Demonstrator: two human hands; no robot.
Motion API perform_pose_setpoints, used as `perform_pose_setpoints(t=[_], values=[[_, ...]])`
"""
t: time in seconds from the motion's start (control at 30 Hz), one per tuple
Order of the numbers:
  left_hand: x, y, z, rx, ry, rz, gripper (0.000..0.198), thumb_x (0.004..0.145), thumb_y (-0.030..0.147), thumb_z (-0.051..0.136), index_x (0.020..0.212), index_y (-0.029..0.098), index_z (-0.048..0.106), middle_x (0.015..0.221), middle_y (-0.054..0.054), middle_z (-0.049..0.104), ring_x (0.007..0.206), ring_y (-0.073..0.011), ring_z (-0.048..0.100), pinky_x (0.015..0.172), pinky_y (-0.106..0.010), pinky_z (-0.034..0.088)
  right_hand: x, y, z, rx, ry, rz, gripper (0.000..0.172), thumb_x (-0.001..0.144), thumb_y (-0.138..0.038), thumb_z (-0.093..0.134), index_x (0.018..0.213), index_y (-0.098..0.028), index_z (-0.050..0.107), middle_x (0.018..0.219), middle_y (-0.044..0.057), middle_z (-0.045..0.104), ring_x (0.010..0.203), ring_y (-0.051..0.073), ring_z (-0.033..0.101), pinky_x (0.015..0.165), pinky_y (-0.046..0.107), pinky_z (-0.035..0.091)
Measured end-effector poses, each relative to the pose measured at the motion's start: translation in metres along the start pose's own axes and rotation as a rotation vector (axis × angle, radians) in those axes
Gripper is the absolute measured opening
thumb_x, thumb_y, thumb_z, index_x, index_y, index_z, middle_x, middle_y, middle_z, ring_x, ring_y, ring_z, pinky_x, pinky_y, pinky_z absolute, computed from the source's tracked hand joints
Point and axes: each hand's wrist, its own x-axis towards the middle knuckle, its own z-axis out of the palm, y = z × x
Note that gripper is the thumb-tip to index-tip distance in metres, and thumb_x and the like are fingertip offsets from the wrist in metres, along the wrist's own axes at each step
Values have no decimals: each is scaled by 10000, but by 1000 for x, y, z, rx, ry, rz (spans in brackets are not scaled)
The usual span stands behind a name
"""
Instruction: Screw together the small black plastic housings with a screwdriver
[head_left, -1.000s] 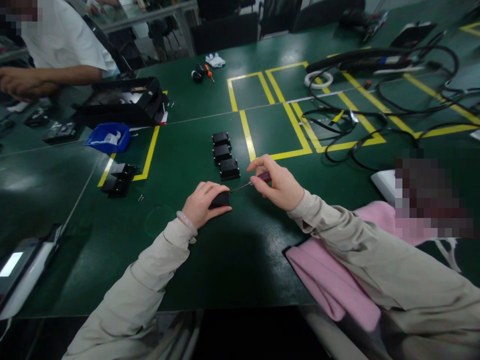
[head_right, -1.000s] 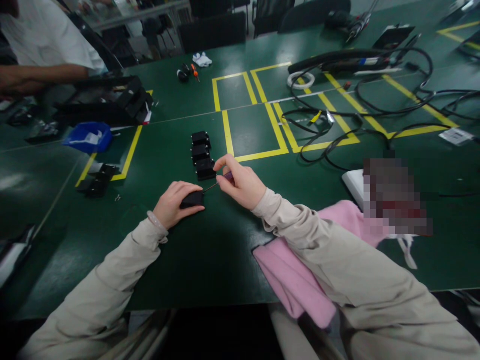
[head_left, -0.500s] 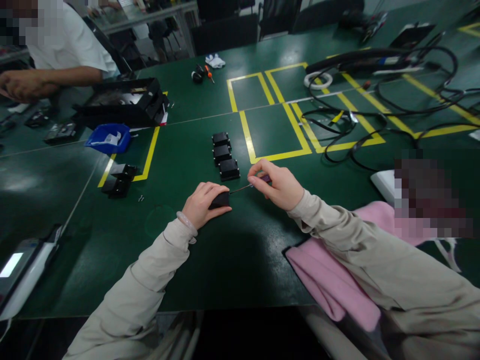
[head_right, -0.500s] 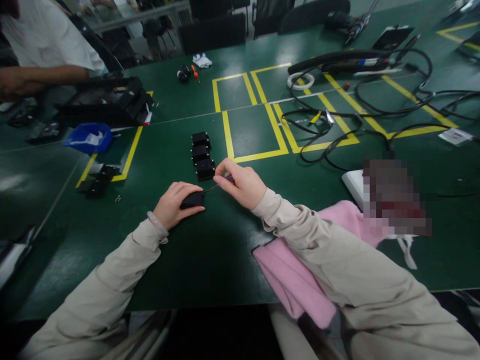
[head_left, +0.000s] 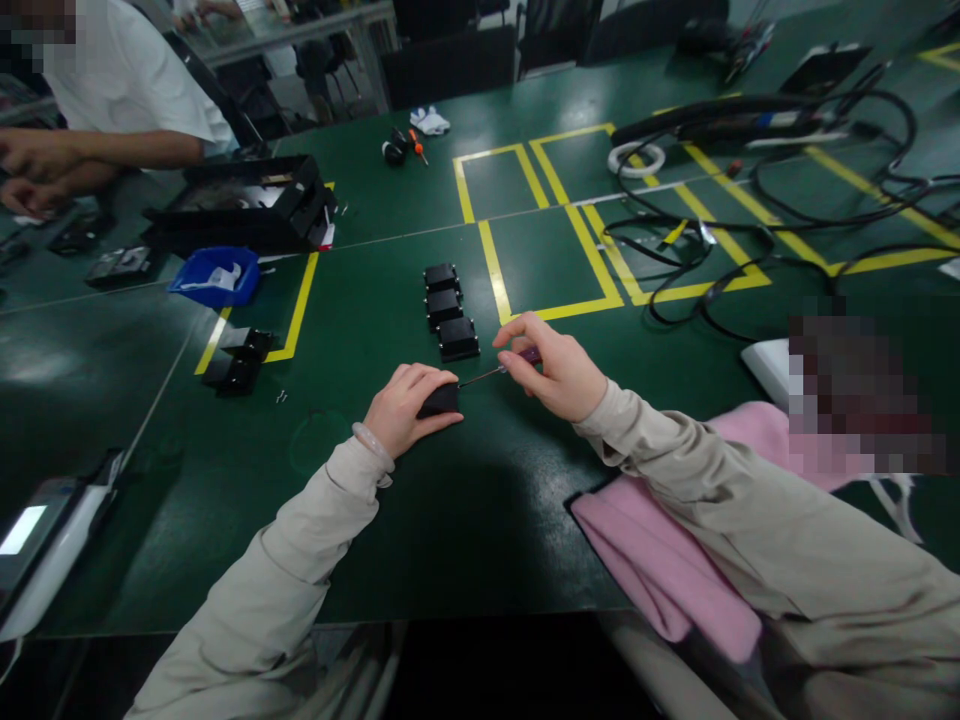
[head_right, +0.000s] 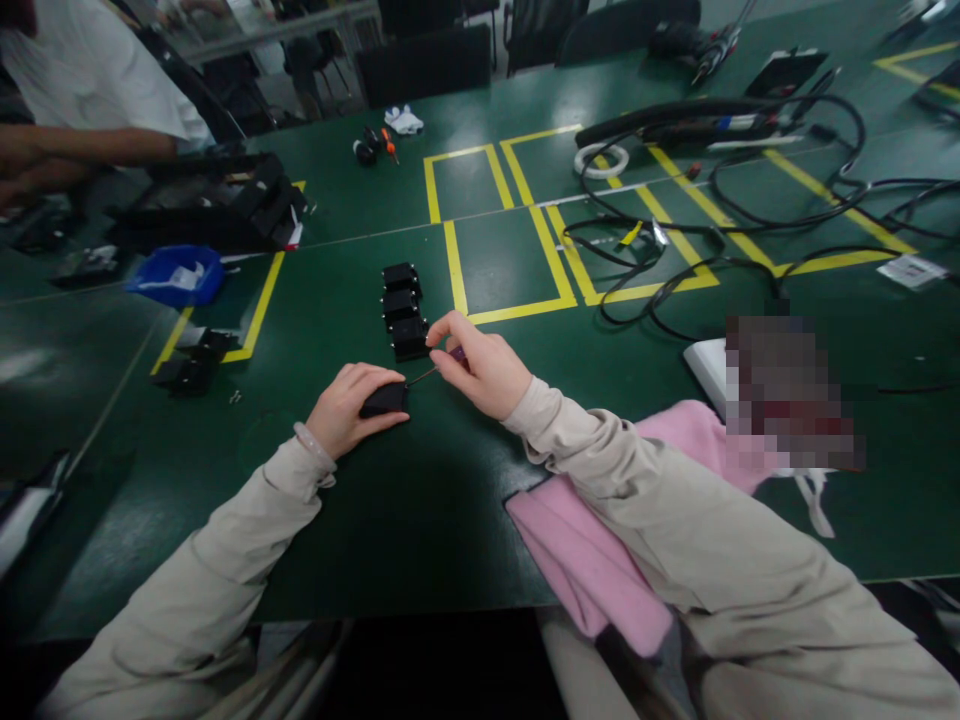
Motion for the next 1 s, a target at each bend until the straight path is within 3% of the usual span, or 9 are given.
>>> perform_pose_setpoints(t=[0.13,0.3,0.47,0.67,0.87,1.0], values=[[0,-1,1,-3,-4,-7,409,843,441,652,1153,186,573,1062,-83,635,977,-234,554,855,-372,469,0,1,0,-5,12,-9,130,891,-215,471,1016,-184,451,640,-71,471,533,75,458,602,220,368],[0,-1,1,2,3,-1,407,843,435,655,1154,186,570,1062,-83,634,974,-236,556,853,-373,471,0,1,0,17,1,24,108,919,-299,474,924,-191,473,638,-59,493,565,81,486,617,228,373],[0,0,0,-3,1,-7,404,840,429,660,1151,188,569,1061,-80,635,971,-234,557,851,-372,472,0,0,1,27,19,12,128,891,-221,472,1011,-178,456,646,-63,477,570,83,474,616,229,375],[0,0,0,1,-8,-16,402,838,430,662,1152,195,571,1068,-78,635,976,-235,556,854,-373,472,1,1,0,29,-2,36,138,919,-325,471,889,-190,475,632,-56,495,568,84,492,617,235,375],[0,0,0,-9,-3,-24,408,829,432,673,1149,197,577,1061,-79,638,970,-235,557,849,-371,468,1,1,0,33,16,20,110,883,-219,478,986,-191,449,625,-75,471,539,79,464,606,232,368],[0,0,0,-5,-7,-18,411,835,438,662,1148,186,578,1064,-86,638,970,-236,554,852,-373,469,1,1,0,31,12,45,114,912,-307,482,902,-194,472,624,-60,495,567,86,492,617,235,369]])
